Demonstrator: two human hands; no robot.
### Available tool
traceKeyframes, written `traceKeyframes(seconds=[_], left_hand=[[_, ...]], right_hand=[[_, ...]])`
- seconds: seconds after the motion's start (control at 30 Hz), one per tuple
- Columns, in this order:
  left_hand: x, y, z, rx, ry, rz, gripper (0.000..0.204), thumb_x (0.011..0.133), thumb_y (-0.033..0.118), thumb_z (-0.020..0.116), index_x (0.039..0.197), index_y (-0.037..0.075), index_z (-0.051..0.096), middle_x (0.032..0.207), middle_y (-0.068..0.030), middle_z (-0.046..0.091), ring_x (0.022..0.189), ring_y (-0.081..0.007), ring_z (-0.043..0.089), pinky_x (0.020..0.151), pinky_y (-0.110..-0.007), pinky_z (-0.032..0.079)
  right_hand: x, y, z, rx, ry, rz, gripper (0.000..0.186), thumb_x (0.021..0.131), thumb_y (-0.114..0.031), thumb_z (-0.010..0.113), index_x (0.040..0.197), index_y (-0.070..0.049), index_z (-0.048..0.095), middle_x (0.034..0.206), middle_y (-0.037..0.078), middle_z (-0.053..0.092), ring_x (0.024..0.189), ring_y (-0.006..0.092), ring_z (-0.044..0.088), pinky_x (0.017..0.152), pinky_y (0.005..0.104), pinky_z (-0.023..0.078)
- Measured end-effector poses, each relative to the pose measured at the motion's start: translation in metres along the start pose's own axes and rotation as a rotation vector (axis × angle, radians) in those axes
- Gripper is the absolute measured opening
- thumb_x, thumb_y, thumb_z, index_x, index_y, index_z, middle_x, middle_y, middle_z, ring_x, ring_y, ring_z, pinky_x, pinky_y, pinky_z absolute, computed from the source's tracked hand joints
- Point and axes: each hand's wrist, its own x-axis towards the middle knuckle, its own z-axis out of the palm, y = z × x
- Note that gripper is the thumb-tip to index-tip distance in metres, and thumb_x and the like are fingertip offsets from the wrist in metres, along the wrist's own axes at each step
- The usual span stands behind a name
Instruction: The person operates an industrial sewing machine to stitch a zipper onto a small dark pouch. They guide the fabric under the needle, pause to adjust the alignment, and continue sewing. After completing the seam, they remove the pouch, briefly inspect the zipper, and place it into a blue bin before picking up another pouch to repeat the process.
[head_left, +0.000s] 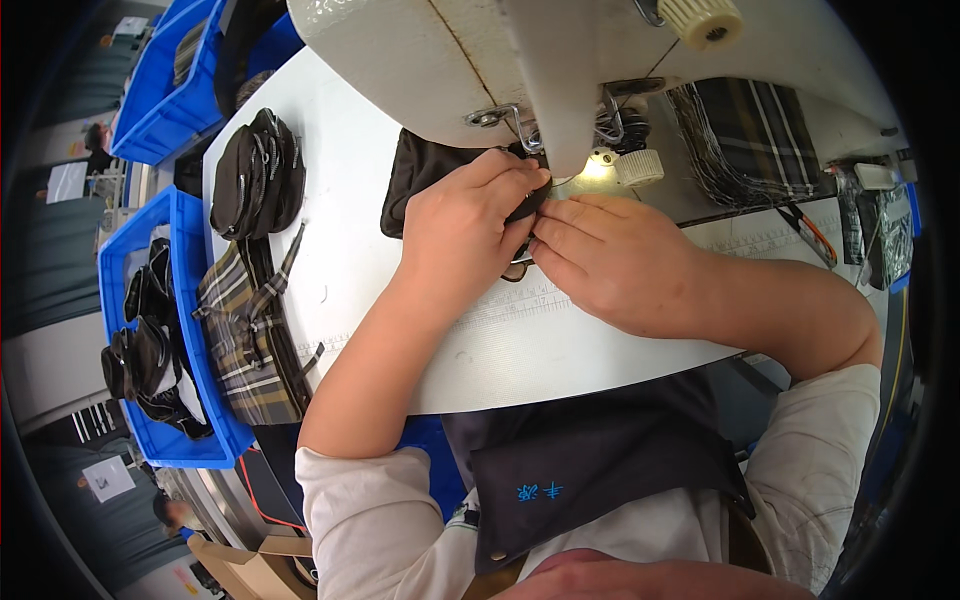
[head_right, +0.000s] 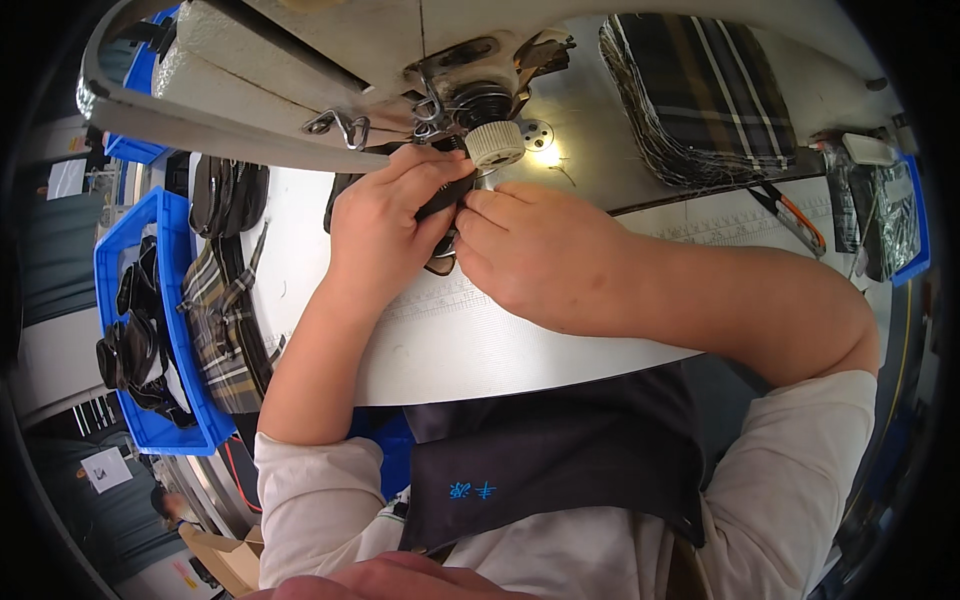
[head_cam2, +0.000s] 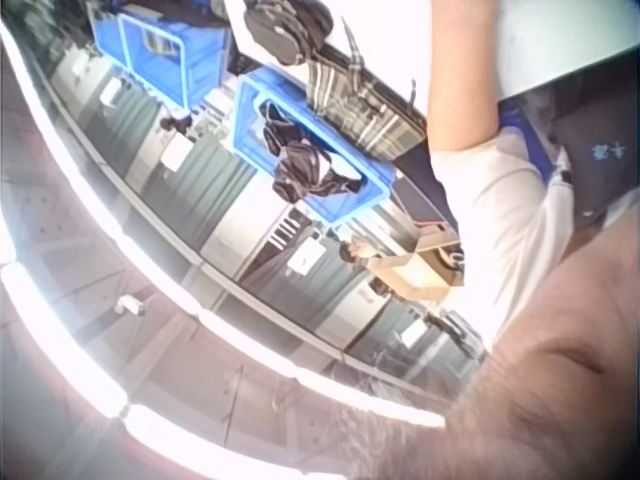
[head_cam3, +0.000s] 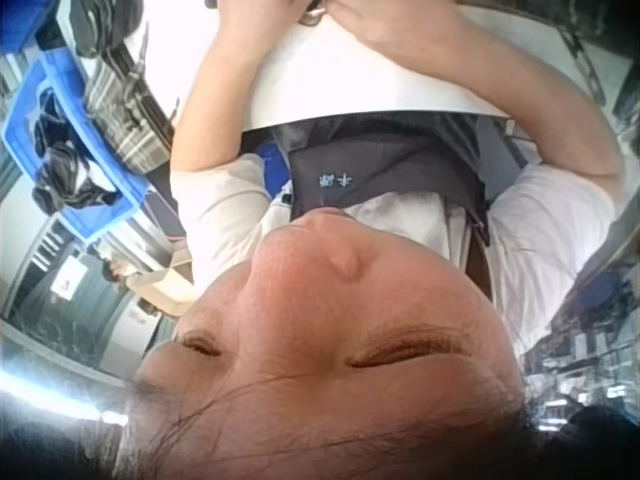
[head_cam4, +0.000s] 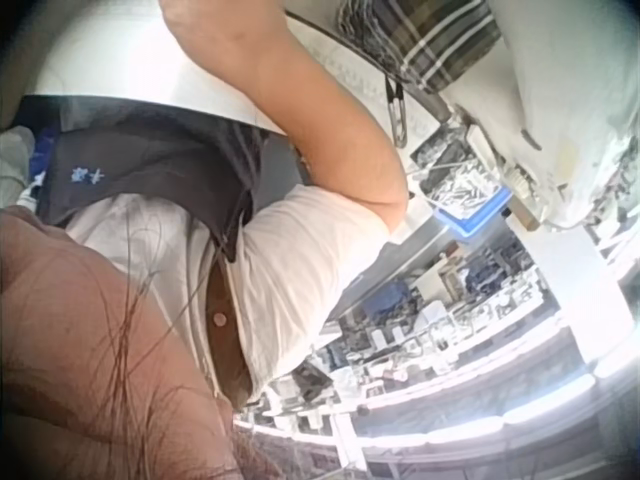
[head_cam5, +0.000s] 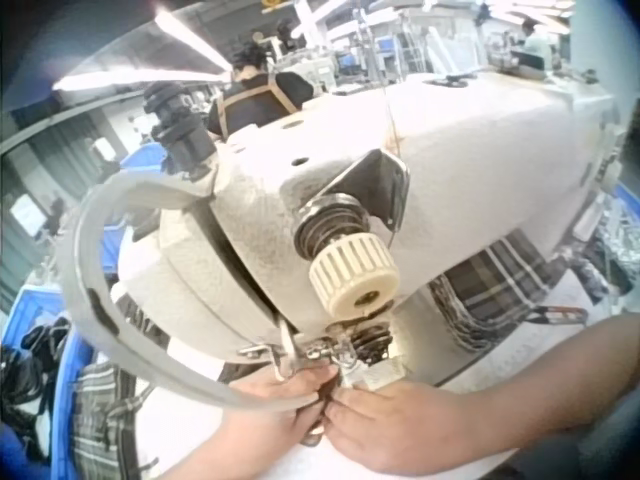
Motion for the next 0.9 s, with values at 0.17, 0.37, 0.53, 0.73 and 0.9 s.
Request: traceKeyframes(seconds=[0.17,0.37,0.53,0.73,0.9], left_hand=[[-0.001,-0.002,0.005,-0.005,0.031,-0.04,0.034,0.081,0.005,0.08,0.114,0.011,0.078,0.109,-0.0014,0.077,0.089,-0.0263,0.076,0.075,-0.035,0.06],[0.0,-0.001,0.002,0.018,0.039,-0.017,0.023,0.082,0.008,0.081,0.105,0.011,0.078,0.106,0.0007,0.077,0.083,-0.025,0.073,0.071,-0.035,0.058],[-0.002,-0.003,-0.01,0.186,0.052,0.149,0.017,0.079,0.012,0.08,0.096,0.013,0.078,0.104,0.0058,0.074,0.085,-0.017,0.068,0.068,-0.03,0.058],[-0.004,0.004,-0.01,0.242,0.014,0.168,0.023,0.075,0.011,0.082,0.098,0.014,0.079,0.098,0.0053,0.073,0.081,-0.0177,0.067,0.066,-0.03,0.055],[-0.005,0.011,-0.008,0.294,-0.001,0.186,0.028,0.072,0.01,0.081,0.1,0.013,0.078,0.089,0.0042,0.067,0.078,-0.0177,0.063,0.064,-0.03,0.053]], right_hand=[[0.002,-0.004,-0.001,0.052,0.03,0.061,0.025,0.084,-0.013,0.068,0.103,0.003,0.072,0.104,0.013,0.07,0.1,0.0261,0.066,0.083,0.0374,0.055],[0.003,-0.001,-0.003,0.08,0.011,0.0,0.027,0.085,-0.012,0.067,0.107,0.004,0.072,0.113,0.017,0.072,0.109,0.029,0.067,0.09,0.0377,0.055],[0.002,-0.004,-0.003,0.051,-0.027,0.005,0.024,0.086,-0.012,0.067,0.102,0.004,0.071,0.111,0.018,0.073,0.109,0.029,0.068,0.09,0.0374,0.055],[0.001,-0.003,-0.007,0.029,-0.046,0.006,0.025,0.086,-0.012,0.067,0.105,0.004,0.072,0.114,0.018,0.073,0.111,0.0303,0.069,0.094,0.039,0.056],[-0.004,-0.005,-0.015,0.054,-0.152,0.029,0.03,0.087,-0.011,0.067,0.111,0.007,0.073,0.12,0.021,0.073,0.12,0.0341,0.068,0.104,0.0433,0.055]])
